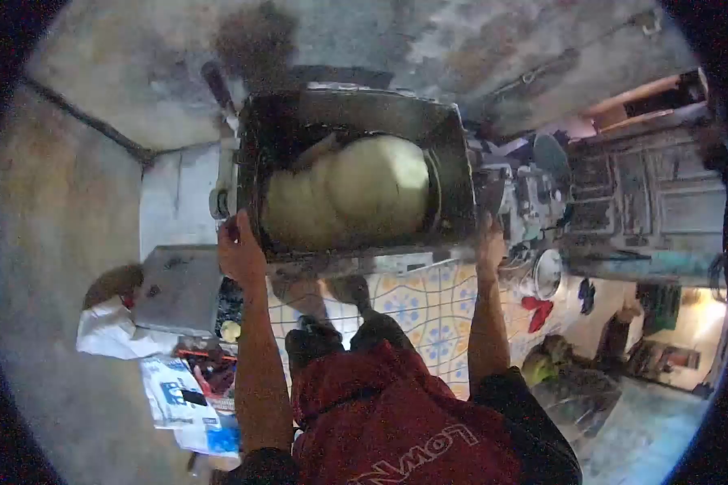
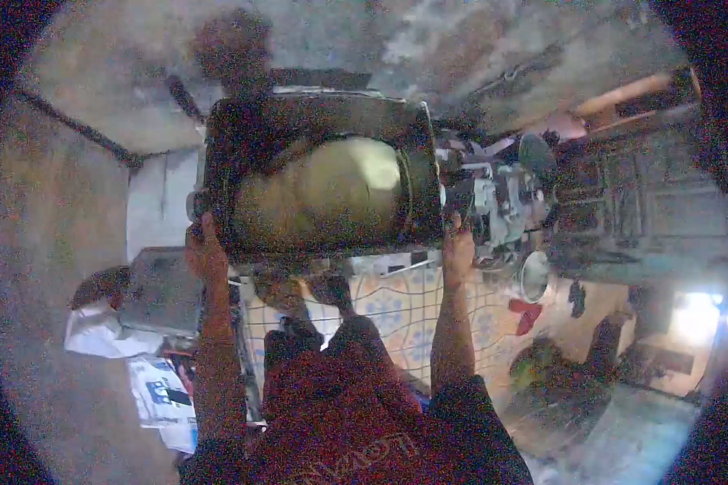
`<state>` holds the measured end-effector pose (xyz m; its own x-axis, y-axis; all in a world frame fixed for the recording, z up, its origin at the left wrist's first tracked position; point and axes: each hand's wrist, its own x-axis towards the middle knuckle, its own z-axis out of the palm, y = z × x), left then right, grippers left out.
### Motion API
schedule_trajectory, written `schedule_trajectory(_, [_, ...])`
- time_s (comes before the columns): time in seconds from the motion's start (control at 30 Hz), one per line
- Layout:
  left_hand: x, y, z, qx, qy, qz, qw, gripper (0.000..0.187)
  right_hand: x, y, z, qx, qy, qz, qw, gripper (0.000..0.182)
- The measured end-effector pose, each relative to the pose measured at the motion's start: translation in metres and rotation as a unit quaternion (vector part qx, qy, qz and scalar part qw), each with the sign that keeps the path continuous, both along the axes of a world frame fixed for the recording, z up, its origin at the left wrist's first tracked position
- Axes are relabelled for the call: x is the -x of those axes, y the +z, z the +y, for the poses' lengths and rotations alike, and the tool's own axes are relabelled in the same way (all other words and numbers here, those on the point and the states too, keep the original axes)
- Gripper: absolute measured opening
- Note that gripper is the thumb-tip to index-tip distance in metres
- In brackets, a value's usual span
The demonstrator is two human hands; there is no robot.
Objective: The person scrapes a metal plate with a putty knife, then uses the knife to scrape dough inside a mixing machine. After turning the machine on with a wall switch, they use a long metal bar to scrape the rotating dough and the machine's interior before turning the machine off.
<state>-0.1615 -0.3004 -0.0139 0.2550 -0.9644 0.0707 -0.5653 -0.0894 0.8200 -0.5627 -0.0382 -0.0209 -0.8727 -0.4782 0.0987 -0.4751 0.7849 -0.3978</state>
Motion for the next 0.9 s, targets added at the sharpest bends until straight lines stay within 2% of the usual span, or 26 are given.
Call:
schedule_trajectory(0.1, [-0.001,0.008,0.005,-0.020,-0.019,-0.035,0.999,0.049,-0.014,0.001,-0.007,0.080,-0.069,-0.016,0.994,0.049])
schedule_trajectory(0.2, [-0.002,0.002,0.002,0.044,-0.036,-0.071,0.996,0.048,-0.007,-0.008,-0.014,0.057,-0.092,-0.029,0.994,0.051])
schedule_trajectory(0.23, [0.000,0.004,0.001,0.049,-0.033,-0.070,0.996,0.048,-0.006,-0.018,-0.019,0.047,-0.117,0.007,0.992,0.049])
schedule_trajectory(0.3, [0.002,0.009,-0.001,0.001,-0.001,-0.035,0.999,0.049,-0.006,-0.028,-0.033,0.020,-0.170,0.053,0.984,0.046])
schedule_trajectory(0.37, [-0.002,0.001,-0.005,0.005,-0.005,-0.014,1.000,0.052,-0.009,-0.030,-0.044,-0.014,-0.225,0.074,0.971,0.043])
schedule_trajectory(0.43, [0.000,0.001,-0.001,-0.006,0.005,-0.016,1.000,0.054,-0.026,0.000,-0.048,0.081,-0.145,0.032,0.986,0.035])
schedule_trajectory(0.5, [-0.003,-0.003,-0.004,-0.032,-0.013,-0.016,0.999,0.051,-0.022,-0.001,-0.049,0.109,-0.200,-0.003,0.974,0.033])
schedule_trajectory(0.53, [-0.003,-0.003,-0.004,-0.009,-0.028,-0.014,0.999,0.050,-0.016,-0.011,-0.042,0.068,-0.190,-0.017,0.979,0.038])
schedule_trajectory(0.67, [-0.002,-0.009,-0.001,0.010,-0.003,0.048,0.999,0.047,-0.021,-0.005,-0.036,0.158,-0.107,0.024,0.981,0.048])
schedule_trajectory(0.77, [0.010,0.020,0.004,-0.005,-0.012,0.043,0.999,0.047,-0.030,0.021,-0.044,0.169,-0.137,-0.083,0.973,0.050])
schedule_trajectory(0.9, [0.005,0.008,0.001,0.012,-0.013,0.034,0.999,0.046,-0.019,0.004,-0.045,0.092,-0.179,-0.047,0.978,0.052])
